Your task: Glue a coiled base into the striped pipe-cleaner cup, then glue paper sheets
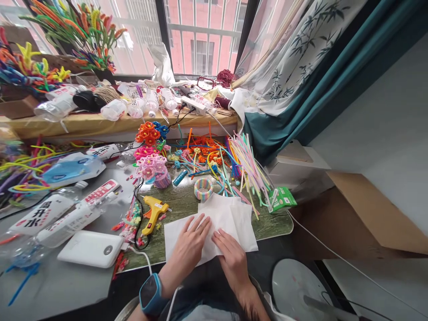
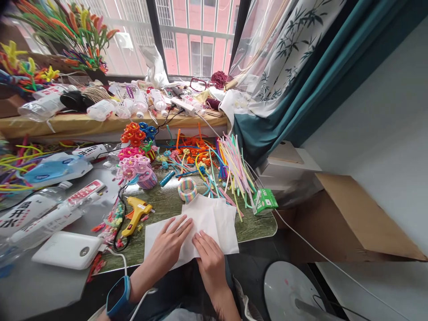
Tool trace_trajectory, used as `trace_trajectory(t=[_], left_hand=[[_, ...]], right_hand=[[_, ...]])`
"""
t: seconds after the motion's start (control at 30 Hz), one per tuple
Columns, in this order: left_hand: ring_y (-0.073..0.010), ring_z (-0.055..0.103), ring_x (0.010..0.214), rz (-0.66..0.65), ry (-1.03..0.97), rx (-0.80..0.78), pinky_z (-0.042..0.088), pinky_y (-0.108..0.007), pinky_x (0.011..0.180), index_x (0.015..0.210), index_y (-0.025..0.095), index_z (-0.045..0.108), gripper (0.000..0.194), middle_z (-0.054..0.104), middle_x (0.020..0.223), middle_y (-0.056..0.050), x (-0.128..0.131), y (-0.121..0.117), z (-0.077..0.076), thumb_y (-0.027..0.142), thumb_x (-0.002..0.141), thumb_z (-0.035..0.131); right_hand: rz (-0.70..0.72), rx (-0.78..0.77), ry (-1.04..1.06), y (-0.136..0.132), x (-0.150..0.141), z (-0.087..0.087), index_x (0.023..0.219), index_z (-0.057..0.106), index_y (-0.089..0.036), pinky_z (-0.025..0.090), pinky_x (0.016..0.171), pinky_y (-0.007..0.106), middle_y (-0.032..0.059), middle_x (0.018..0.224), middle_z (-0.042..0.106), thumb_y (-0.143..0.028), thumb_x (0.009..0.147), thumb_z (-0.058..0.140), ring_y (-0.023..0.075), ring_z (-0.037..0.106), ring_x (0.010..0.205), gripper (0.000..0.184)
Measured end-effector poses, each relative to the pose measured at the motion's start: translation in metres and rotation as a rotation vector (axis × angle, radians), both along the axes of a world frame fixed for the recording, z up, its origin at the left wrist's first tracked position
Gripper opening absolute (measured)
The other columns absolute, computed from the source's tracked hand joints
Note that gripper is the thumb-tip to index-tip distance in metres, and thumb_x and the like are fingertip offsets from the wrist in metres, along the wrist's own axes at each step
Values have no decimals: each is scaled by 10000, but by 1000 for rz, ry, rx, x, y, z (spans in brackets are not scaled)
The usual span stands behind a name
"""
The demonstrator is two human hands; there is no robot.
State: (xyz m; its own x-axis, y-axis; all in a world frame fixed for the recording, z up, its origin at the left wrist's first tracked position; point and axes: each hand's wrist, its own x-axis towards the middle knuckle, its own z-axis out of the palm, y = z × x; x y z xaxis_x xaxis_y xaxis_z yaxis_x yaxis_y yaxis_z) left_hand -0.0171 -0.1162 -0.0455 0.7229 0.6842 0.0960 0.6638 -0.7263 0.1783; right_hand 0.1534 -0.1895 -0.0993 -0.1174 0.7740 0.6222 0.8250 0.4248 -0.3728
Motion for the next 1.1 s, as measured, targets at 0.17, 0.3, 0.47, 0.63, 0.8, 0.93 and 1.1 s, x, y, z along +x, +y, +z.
trace_trajectory(t=[0.17,0.3,0.47,0.63,0.8,0.93,1.1], left_hand=[[-227,402,1441,26,28,-4,330,-430,1165,1440,115,465,680,505,1505,-117,3,6,-6,-31,780,389],[-227,381,1453,35,14,-6,307,-438,1178,1433,128,478,678,536,1479,-122,6,11,-5,-31,780,389],[-229,418,1430,22,21,9,323,-434,1165,1431,109,470,640,532,1481,-131,8,15,-3,-17,810,382],[-225,443,1411,22,20,16,329,-438,1163,1433,137,467,597,538,1478,-121,5,17,-8,13,854,400],[-229,487,1368,8,-56,7,339,-455,1154,1368,187,554,536,592,1427,-94,2,15,-3,21,876,423],[-212,614,1180,-71,-180,-68,345,-474,1128,1142,264,693,379,722,1231,-33,-3,12,12,60,923,461],[-197,672,1053,-148,-276,-197,438,-407,980,1187,247,666,267,752,1161,-43,-10,10,32,207,975,508]], right_hand=[[6,-19,14,0,0,0,1358,602,-215,586,983,389,49,1205,735,49,803,388,205,660,1194,650],[3,-17,12,0,0,-1,1378,583,-227,587,985,384,47,1214,731,52,807,390,203,656,1200,664],[6,-25,19,1,0,-3,1385,575,-237,590,980,388,48,1212,731,59,791,380,206,660,1195,691],[4,-43,34,1,0,-4,1347,610,-230,588,983,399,46,1205,733,63,779,389,212,663,1190,677],[-5,-75,95,1,0,0,1288,658,-244,589,982,389,35,1188,741,64,729,423,208,668,1179,680],[-35,-75,168,1,1,9,1252,680,-262,605,945,372,19,1155,751,62,732,412,202,692,1129,669],[-53,25,144,3,5,34,1289,653,-271,606,898,378,29,1096,767,43,852,396,203,722,1052,597]])
